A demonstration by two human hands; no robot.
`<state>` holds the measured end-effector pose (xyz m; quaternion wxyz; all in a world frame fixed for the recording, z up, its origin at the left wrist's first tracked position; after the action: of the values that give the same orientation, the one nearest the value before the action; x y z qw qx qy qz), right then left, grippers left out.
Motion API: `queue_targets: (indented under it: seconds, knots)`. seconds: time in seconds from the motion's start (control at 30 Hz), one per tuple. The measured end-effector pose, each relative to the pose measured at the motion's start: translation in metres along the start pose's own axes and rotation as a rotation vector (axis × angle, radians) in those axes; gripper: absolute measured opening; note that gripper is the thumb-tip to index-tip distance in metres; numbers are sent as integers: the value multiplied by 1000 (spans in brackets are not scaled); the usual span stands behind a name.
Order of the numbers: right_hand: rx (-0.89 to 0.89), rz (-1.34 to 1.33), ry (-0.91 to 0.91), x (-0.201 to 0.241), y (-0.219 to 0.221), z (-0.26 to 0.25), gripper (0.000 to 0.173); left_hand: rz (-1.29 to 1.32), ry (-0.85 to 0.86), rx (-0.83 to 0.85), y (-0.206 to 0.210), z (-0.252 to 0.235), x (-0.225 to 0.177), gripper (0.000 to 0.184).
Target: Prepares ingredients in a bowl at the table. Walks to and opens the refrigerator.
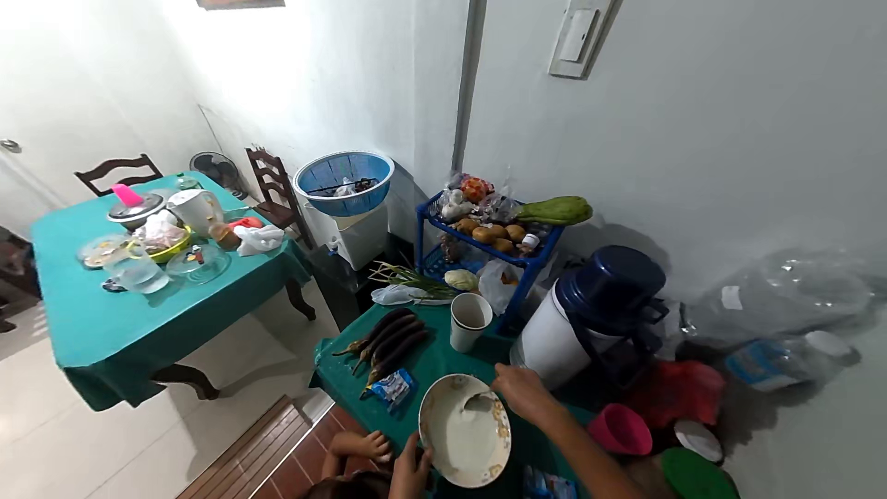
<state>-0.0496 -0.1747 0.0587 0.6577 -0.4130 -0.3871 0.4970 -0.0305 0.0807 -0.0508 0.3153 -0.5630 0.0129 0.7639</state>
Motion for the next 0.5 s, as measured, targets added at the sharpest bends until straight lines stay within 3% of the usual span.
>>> queue_targets:
  seconds: [0.33,0.5]
  knots:
    - [-314,-100,-193,1,-5,-17,32,18,24,-66,-2,-4,2,39]
    - [-58,55,52,3,-21,0,35,8,41,-76,-4,-5,1,37]
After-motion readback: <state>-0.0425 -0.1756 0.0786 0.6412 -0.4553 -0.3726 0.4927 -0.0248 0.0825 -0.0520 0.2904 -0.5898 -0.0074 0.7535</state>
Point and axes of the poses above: each hand's wrist, its own z-axis away from the middle knuckle, its own y-axis out of the palm, x = y × z, the point moved 1 cm from there along -z, towards the middle knuckle, and after that the axes turned 12 degrees about -x, right-handed, at the moved point
